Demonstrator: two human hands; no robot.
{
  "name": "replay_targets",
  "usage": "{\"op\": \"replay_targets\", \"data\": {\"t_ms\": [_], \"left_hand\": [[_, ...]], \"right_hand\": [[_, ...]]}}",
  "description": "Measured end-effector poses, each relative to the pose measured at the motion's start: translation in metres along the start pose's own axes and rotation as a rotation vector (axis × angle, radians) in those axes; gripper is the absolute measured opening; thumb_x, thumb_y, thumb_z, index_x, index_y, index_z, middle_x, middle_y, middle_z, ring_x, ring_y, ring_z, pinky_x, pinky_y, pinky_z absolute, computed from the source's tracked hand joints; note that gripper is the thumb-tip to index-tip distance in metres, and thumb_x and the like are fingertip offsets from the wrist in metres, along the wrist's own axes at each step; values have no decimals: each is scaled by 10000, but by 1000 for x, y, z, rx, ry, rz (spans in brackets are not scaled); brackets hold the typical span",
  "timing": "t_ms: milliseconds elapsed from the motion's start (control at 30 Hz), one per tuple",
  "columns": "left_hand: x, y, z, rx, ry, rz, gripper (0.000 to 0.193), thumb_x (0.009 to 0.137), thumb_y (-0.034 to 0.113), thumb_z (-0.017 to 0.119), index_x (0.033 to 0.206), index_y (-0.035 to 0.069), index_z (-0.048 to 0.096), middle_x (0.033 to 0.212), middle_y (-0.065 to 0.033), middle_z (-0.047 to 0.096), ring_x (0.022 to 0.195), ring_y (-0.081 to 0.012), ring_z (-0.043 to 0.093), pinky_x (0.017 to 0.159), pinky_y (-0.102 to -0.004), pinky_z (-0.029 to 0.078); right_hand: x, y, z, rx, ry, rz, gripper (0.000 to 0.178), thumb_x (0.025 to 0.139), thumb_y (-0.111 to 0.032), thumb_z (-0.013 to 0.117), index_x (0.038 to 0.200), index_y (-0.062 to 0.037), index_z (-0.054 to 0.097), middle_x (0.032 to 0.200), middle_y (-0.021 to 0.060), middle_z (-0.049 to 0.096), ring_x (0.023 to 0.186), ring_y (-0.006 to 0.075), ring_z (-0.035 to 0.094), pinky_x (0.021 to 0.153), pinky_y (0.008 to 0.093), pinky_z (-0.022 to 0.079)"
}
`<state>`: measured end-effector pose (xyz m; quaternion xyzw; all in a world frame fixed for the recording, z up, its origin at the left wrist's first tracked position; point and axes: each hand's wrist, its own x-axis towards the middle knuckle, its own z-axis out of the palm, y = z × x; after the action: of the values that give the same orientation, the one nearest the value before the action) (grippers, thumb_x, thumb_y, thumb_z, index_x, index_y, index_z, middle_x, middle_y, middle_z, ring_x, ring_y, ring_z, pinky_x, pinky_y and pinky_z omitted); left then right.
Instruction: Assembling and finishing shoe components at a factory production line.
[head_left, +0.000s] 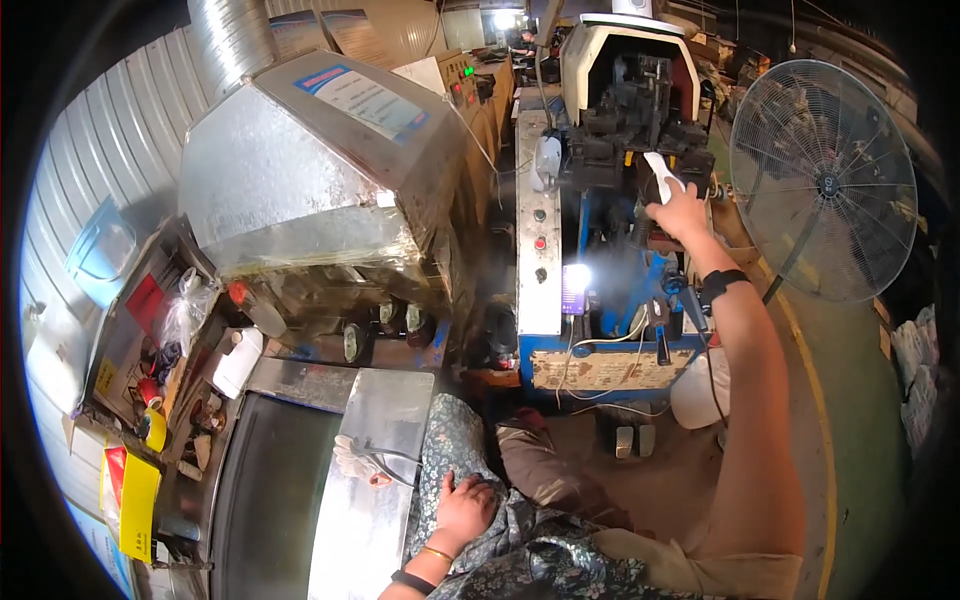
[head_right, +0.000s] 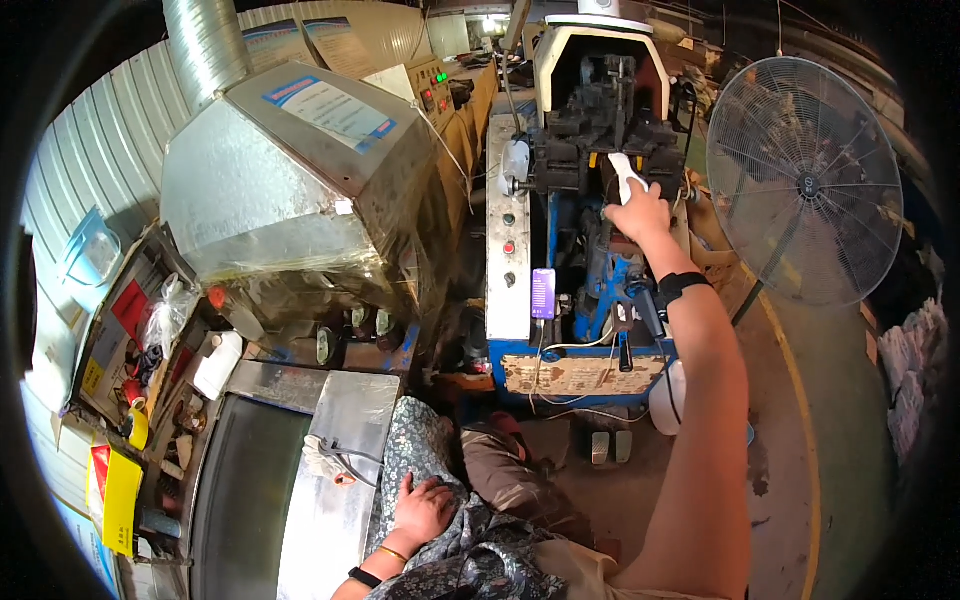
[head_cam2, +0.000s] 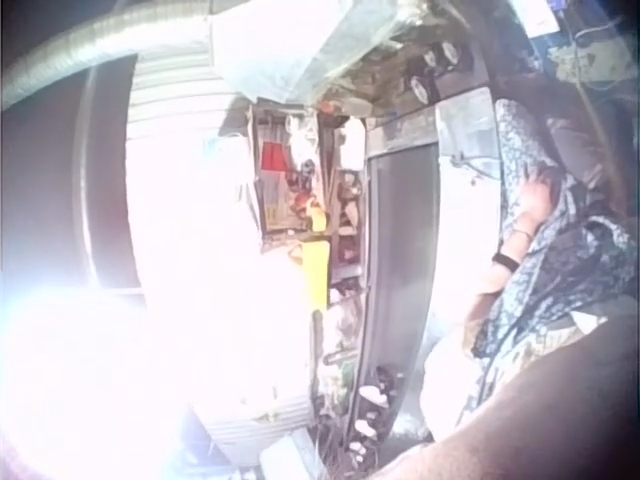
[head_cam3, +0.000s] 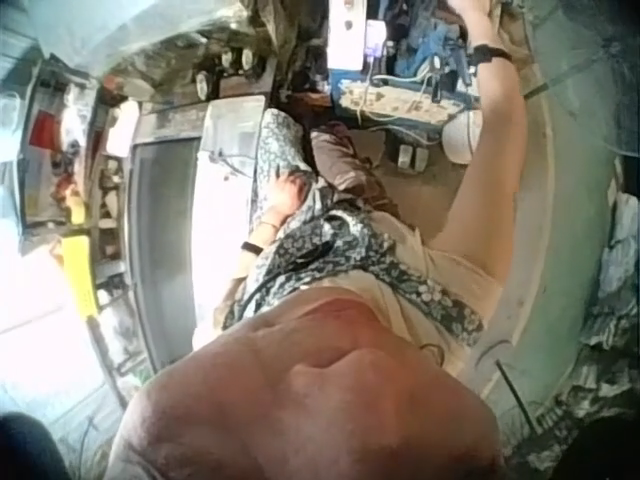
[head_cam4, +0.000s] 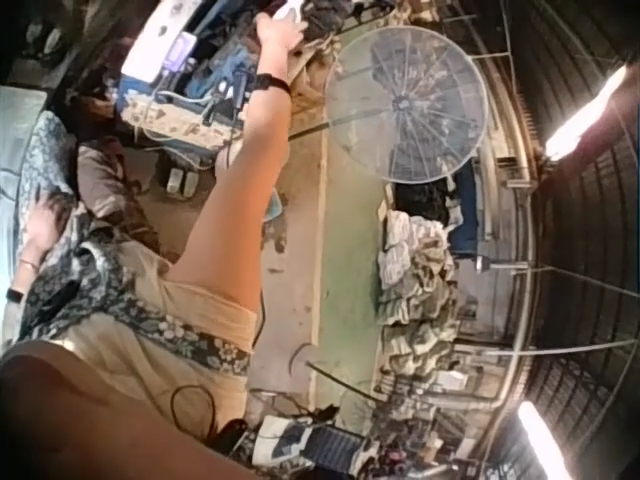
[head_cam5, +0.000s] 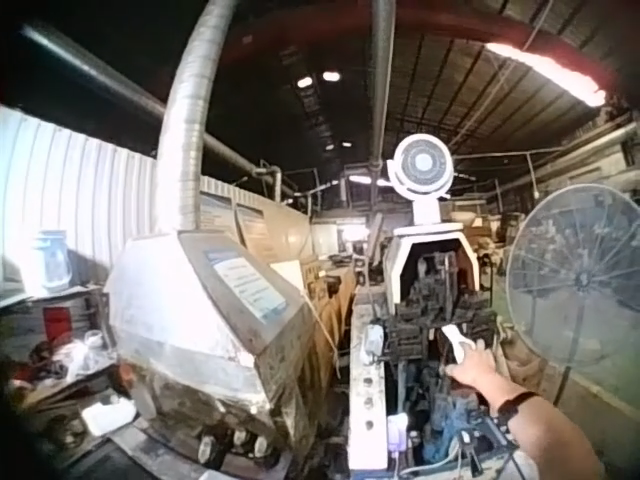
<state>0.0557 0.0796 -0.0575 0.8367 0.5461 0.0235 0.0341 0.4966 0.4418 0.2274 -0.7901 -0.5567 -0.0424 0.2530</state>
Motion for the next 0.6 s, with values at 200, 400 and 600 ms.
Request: {"op": "replay_targets", "data": {"t_ms": [200, 400, 600], "left_hand": [[2, 7, -9, -44, 24, 14, 318, 886, 353, 563, 1119, 175, 687, 1183, 37, 661, 1251, -164, 490, 1133, -549, 175], [-12, -4, -24, -573, 120, -7, 311, 836, 307, 668, 1105, 152, 681, 1205, -25, 655, 1208, -218, 559, 1108, -597, 205], [33, -22, -103, -1143, 458, -153, 527, 946, 289, 617, 1384, 32, 475, 1389, -152, 512, 1300, -246, 472, 1088, -366, 363]], "right_hand": [[-32, 24, -4, 175, 49, -45, 894, 607, -344, 771, 1412, -144, 436, 1336, 250, 424, 1185, 444, 500, 995, 462, 441], [-140, 16, 14, 308, 506, -369, 725, 627, -192, 758, 1304, -131, 508, 1441, 202, 365, 1250, 429, 440, 1022, 476, 402], [-305, -53, 29, 784, 272, -755, 836, 594, -129, 820, 1339, -79, 444, 1445, 259, 327, 1291, 440, 398, 1053, 505, 368]]}}
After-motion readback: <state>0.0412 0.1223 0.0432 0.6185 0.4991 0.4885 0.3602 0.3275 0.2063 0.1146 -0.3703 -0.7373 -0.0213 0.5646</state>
